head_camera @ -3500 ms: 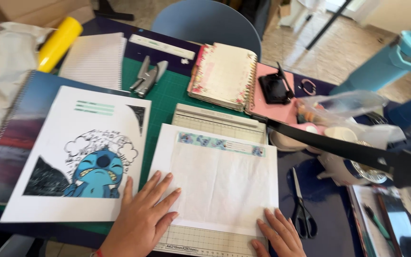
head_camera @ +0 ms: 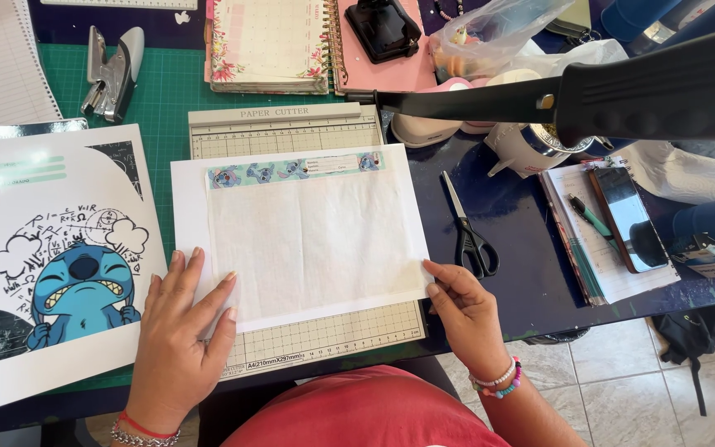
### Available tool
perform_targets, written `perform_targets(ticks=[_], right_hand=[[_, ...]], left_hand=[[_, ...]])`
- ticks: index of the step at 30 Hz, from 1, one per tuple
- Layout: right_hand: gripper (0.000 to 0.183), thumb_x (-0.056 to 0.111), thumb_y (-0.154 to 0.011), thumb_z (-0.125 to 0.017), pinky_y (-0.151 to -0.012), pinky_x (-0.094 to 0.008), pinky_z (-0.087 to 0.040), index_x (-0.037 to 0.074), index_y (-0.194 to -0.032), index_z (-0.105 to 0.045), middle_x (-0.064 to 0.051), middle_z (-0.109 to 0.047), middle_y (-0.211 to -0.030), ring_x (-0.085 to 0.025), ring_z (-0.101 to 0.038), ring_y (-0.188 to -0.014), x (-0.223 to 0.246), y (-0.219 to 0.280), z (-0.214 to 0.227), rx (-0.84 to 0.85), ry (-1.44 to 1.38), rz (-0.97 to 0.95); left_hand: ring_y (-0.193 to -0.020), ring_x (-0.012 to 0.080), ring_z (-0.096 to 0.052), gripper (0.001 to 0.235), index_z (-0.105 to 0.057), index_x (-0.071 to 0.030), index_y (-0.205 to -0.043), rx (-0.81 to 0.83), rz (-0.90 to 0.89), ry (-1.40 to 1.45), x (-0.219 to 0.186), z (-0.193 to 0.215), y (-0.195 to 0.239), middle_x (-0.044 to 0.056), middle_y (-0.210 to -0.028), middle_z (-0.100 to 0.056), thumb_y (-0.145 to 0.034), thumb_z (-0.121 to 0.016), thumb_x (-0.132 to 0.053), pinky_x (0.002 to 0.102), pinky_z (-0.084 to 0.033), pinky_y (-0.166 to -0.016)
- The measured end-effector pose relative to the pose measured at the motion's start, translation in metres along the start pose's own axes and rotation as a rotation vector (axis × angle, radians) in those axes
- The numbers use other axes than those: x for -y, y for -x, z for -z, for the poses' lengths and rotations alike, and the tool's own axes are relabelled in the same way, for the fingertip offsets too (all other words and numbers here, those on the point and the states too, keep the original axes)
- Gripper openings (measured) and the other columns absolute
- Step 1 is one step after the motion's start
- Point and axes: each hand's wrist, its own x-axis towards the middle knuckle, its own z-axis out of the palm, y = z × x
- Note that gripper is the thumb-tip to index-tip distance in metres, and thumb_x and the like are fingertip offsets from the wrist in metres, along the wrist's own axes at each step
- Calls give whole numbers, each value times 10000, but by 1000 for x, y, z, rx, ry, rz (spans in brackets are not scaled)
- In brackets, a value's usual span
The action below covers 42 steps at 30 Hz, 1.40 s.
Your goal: Trimming printed images using a manual paper cutter
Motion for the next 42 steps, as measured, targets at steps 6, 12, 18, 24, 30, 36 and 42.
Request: perform_targets(ticks=[6,12,18,24,30,36,42], right_hand=[[335,41,-943,-673,-663,-235,-601,62,-1274,-723,-39,-659,-1078,-106,-588,-801,0,0,-3,-11,-10,71],[342,40,-913,-725,-806,-211,-562,40,-1255,-730,-44,-691,-1112,-110,-629,-927,-3,0,-7,-41,-15,82],[347,35,-885,-756,-813,-213,-581,15,-1230,-734,-65,-699,-1096,-125,-642,-934,-5,-2,-9,-63,-31,105],[357,32,-879,-760,-808,-213,-591,17,-1234,-729,-72,-699,-1113,-131,-656,-947,-4,-1,-10,-64,-41,105],[365,44,-875,-762,-799,-212,-604,8,-1237,-725,-78,-700,-1119,-136,-665,-957,-3,-1,-10,-64,-27,106],[318,20,-873,-754,-828,-223,-586,6,-1191,-741,-84,-727,-1105,-130,-684,-937,-6,-1,-11,-106,2,91],[386,184,-957,-679,-920,-366,-577,32,-1312,-671,-171,-587,-1410,-292,-566,-1284,17,4,-9,-153,495,511]], left_hand=[[-1542,431,-368,416,-658,-145,-1357,-19,-3,-13,0,-1,0,209,-1620,-440,-954,-598,-227,668,-308,-1209],[-1554,421,-341,427,-644,-150,-1373,-7,6,3,0,-1,1,204,-1630,-421,-958,-591,-233,654,-283,-1226],[-1544,416,-358,419,-655,-159,-1361,-11,14,-2,-1,-1,-1,193,-1625,-430,-953,-598,-237,656,-288,-1214],[-1545,424,-349,422,-648,-157,-1367,-12,6,2,-1,-1,-1,198,-1622,-429,-955,-593,-234,651,-274,-1228],[-1555,463,-313,415,-657,-181,-1364,-21,27,-3,-1,-1,0,197,-1628,-420,-963,-590,-261,683,-251,-1221],[-1547,470,-299,400,-681,-193,-1337,-50,37,-20,-4,0,-2,199,-1633,-398,-954,-600,-276,666,-235,-1232],[-1513,472,-307,370,-709,-170,-1291,-54,24,-20,-7,3,-5,224,-1592,-420,-971,-570,-290,638,-217,-1229]])
